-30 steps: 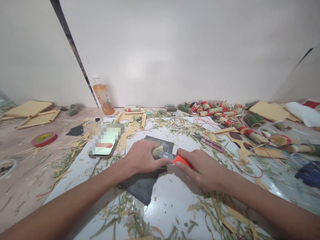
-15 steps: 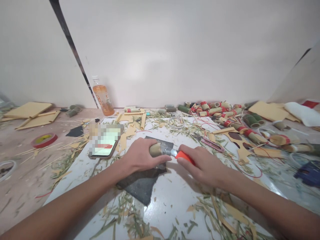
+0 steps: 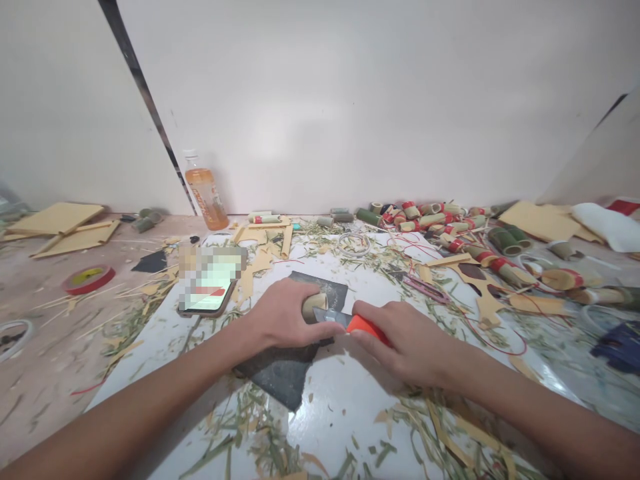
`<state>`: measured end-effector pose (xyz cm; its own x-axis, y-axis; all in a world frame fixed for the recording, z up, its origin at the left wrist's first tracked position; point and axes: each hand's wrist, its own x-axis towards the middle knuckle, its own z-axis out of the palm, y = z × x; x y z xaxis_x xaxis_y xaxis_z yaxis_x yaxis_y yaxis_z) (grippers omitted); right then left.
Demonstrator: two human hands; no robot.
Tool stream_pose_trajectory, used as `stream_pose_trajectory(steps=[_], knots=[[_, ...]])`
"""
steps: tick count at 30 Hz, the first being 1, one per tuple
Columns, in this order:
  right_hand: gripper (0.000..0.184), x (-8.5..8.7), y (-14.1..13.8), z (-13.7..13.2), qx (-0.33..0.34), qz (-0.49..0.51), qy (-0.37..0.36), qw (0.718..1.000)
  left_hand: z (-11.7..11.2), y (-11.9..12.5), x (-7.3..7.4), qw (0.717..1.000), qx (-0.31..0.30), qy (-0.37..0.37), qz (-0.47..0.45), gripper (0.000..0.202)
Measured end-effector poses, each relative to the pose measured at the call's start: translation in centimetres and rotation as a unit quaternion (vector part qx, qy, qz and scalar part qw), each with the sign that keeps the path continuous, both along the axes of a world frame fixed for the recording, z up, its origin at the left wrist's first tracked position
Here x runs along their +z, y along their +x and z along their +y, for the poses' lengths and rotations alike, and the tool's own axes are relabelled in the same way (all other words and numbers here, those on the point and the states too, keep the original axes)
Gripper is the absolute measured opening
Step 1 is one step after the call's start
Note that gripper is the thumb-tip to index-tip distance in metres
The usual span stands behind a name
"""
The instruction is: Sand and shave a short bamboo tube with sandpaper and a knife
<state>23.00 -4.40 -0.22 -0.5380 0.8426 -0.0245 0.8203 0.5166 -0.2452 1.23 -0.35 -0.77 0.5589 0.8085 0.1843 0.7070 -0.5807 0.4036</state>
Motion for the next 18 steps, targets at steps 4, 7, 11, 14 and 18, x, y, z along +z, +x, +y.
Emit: stream_pose_trajectory(steps=[4, 7, 11, 14, 18], knots=[[0.043, -0.06, 0.12, -0.01, 0.0, 0.002, 0.009, 1.0, -0.12, 0.06, 0.11, 1.0, 0.015, 0.013, 0.021, 0.058], [0.041, -0.24, 0.32, -0.02, -0.001, -0.002, 0.023, 1.0, -0.15, 0.15, 0.32, 0.999, 0.028, 0.027, 0.028, 0.057], [0.037, -0.41, 0.46, 0.03, -0.008, -0.014, 0.048, 0.999, -0.25, 0.36, 0.6, 0.998, 0.044, 0.038, 0.025, 0.055], [0.035, -0.41, 0.43, 0.05, -0.017, -0.026, 0.06, 0.998, -0.37, 0.51, 0.69, 0.998, 0.057, 0.034, 0.022, 0.054], [0.031, -0.56, 0.31, 0.07, -0.028, -0.033, 0.07, 0.997, -0.45, 0.67, 0.55, 0.997, 0.078, 0.022, 0.011, 0.057]])
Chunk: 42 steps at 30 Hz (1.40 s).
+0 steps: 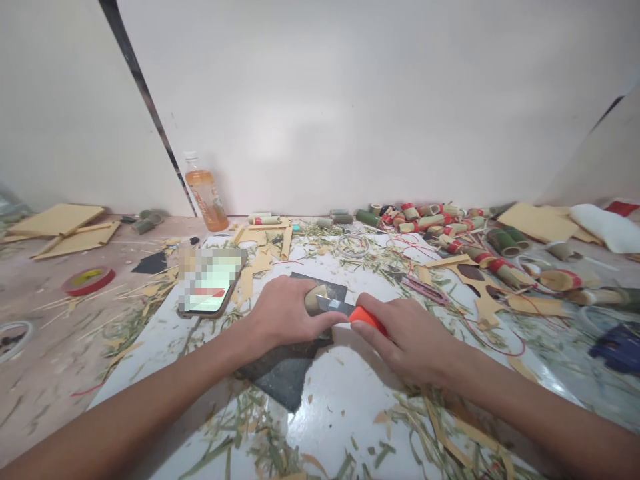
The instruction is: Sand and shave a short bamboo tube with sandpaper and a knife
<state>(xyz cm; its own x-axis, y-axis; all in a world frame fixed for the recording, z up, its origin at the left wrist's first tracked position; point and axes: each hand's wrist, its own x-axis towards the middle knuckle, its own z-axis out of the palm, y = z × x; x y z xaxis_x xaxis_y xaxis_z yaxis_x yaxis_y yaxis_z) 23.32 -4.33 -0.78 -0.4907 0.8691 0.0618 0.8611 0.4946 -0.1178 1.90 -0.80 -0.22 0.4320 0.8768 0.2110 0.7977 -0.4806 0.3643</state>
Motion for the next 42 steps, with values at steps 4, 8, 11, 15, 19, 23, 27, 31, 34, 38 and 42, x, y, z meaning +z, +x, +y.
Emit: stream_pose_trajectory(steps=[4, 8, 11, 15, 19, 23, 27, 31, 34, 38, 42], knots=[[0.031, -0.2, 0.0, 0.3, -0.026, 0.03, -0.003, 0.999, 0.1, 0.2, -0.3, 0.999, 0.013, -0.022, -0.036, 0.054], [0.035, 0.0, 0.4, 0.9, -0.059, 0.102, -0.008, 0.993, 0.3, 0.2, -0.4, 0.998, 0.039, -0.021, -0.054, 0.056], [0.036, 0.2, 0.6, 1.1, -0.038, 0.124, -0.016, 0.991, 0.4, 0.0, -0.4, 0.998, 0.017, -0.028, -0.06, 0.055], [0.034, 0.2, 0.4, 0.8, 0.012, 0.094, -0.036, 0.995, 0.4, -0.3, -0.5, 0.999, -0.012, -0.029, -0.041, 0.055], [0.038, 0.2, 0.1, 0.3, 0.027, 0.056, -0.054, 0.997, 0.4, -0.4, -0.7, 0.999, -0.04, -0.012, -0.02, 0.054], [0.042, 0.4, -0.1, 0.1, 0.024, 0.043, -0.063, 0.997, 0.3, -0.5, -0.9, 0.998, -0.055, -0.004, -0.006, 0.054], [0.041, 0.5, -0.1, 0.0, 0.019, 0.037, -0.061, 0.997, 0.3, -0.5, -0.9, 0.999, -0.049, 0.005, 0.011, 0.054], [0.036, 0.4, -0.3, -0.1, 0.009, 0.037, -0.037, 0.999, 0.2, -0.3, -0.6, 0.999, -0.021, 0.018, 0.019, 0.058], [0.034, 0.3, -0.2, 0.1, -0.016, 0.063, -0.025, 0.998, 0.1, -0.2, -0.2, 1.0, 0.006, 0.023, 0.01, 0.06], [0.035, 0.2, 0.2, 0.8, -0.065, 0.108, -0.01, 0.992, 0.3, -0.2, -0.1, 0.999, 0.023, 0.02, -0.016, 0.059], [0.035, 0.1, 0.4, 1.0, -0.041, 0.125, -0.018, 0.991, 0.5, -0.5, -0.4, 0.999, 0.009, 0.007, -0.032, 0.056]])
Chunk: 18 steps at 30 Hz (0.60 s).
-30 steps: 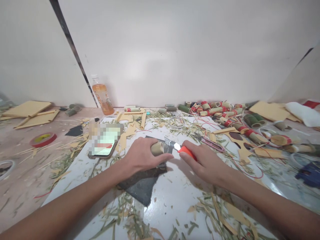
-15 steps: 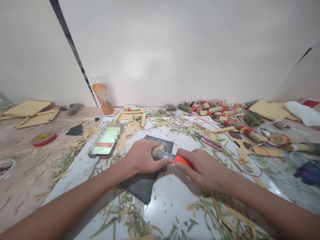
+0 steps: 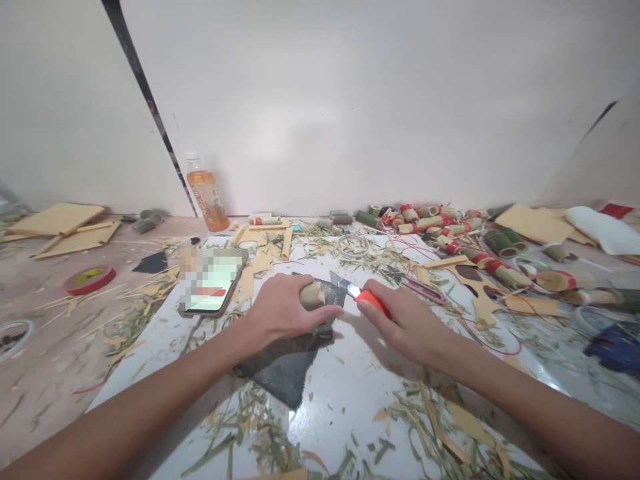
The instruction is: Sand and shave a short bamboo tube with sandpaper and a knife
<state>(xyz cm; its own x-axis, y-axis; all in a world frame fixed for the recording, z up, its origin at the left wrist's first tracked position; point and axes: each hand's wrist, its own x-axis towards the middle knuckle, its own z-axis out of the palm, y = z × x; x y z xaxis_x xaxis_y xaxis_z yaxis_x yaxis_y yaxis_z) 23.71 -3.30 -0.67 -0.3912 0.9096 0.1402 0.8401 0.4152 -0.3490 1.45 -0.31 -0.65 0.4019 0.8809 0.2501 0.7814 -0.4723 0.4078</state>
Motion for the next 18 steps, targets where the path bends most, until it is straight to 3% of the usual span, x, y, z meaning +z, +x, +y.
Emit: stream_pose_trajectory(steps=[6, 11, 18], knots=[[0.037, 0.0, -0.6, -0.8, 0.06, -0.051, -0.032, 0.996, -0.1, -0.2, -0.3, 0.999, -0.034, -0.008, 0.031, 0.054], [0.047, 0.3, -0.8, -1.1, 0.063, -0.068, -0.053, 0.994, -0.2, 0.0, -0.3, 0.998, -0.057, -0.007, 0.039, 0.052], [0.042, 0.3, -0.7, -1.0, 0.059, -0.072, -0.036, 0.995, -0.2, -0.1, -0.2, 0.998, -0.044, -0.003, 0.038, 0.053]])
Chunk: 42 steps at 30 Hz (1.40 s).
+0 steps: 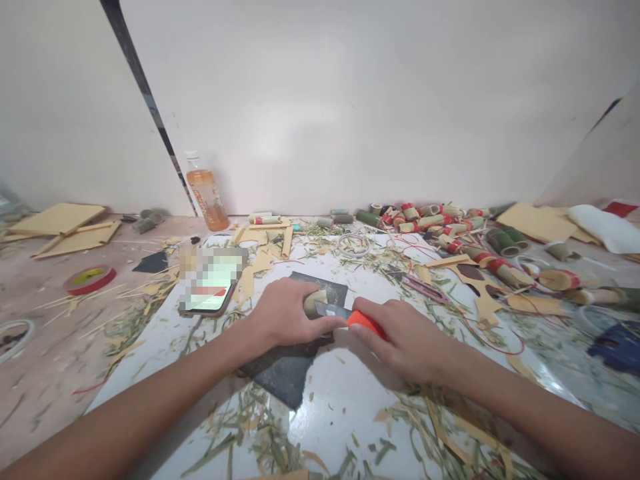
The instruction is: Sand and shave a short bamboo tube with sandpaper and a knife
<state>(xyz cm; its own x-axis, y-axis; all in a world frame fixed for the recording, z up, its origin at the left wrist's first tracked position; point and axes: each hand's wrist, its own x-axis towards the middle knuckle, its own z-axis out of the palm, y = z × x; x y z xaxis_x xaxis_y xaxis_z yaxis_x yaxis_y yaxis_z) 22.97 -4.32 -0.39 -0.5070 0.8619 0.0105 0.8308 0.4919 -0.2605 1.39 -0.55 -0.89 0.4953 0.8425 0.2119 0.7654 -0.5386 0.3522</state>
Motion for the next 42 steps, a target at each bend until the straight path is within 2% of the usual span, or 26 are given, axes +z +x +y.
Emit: stream_pose_trajectory(steps=[9, 14, 17, 21, 23, 25, 28, 31, 33, 35, 37, 42], knots=[[0.034, -0.3, -0.2, -0.3, -0.025, 0.0, 0.02, 0.999, 0.0, 0.3, 0.2, 0.999, 0.041, 0.027, 0.0, 0.062], [0.035, -0.3, 0.3, 0.5, -0.076, 0.047, 0.04, 0.995, 0.0, 0.4, 0.4, 0.997, 0.074, 0.028, -0.015, 0.061], [0.035, -0.3, 0.7, 1.2, -0.096, 0.072, 0.06, 0.991, 0.0, 0.3, 0.5, 0.996, 0.059, -0.012, -0.06, 0.056], [0.034, -0.5, 0.8, 1.7, -0.119, 0.099, 0.044, 0.987, 0.4, -0.3, 0.2, 0.982, 0.003, -0.092, -0.164, 0.038], [0.032, -0.6, 0.8, 1.7, -0.129, 0.113, 0.033, 0.985, 0.7, -0.7, -0.3, 0.961, -0.022, -0.157, -0.228, 0.032], [0.03, -0.6, 0.7, 1.7, -0.128, 0.13, 0.025, 0.983, 1.0, -0.9, -0.8, 0.925, -0.047, -0.222, -0.303, 0.028], [0.029, -0.7, 0.7, 1.6, -0.101, 0.147, 0.019, 0.984, 1.2, -0.9, -1.8, 0.849, -0.087, -0.309, -0.419, 0.024], [0.029, -0.8, 0.7, 1.4, -0.074, 0.152, 0.006, 0.986, 1.0, -0.4, -2.4, 0.768, -0.109, -0.389, -0.497, 0.024], [0.029, -0.9, 0.7, 1.3, -0.062, 0.154, -0.003, 0.986, 0.7, 0.0, -2.6, 0.725, -0.126, -0.427, -0.526, 0.025], [0.029, -1.0, 0.6, 1.2, -0.047, 0.149, -0.013, 0.988, 0.5, 0.3, -2.6, 0.695, -0.139, -0.451, -0.543, 0.026], [0.029, -0.9, 0.4, 1.0, -0.032, 0.134, -0.024, 0.99, 0.3, 0.4, -2.5, 0.698, -0.132, -0.452, -0.54, 0.027], [0.028, -0.3, -0.4, 0.2, -0.026, 0.088, -0.044, 0.995, 0.3, 0.3, -2.6, 0.79, -0.113, -0.386, -0.462, 0.021]])
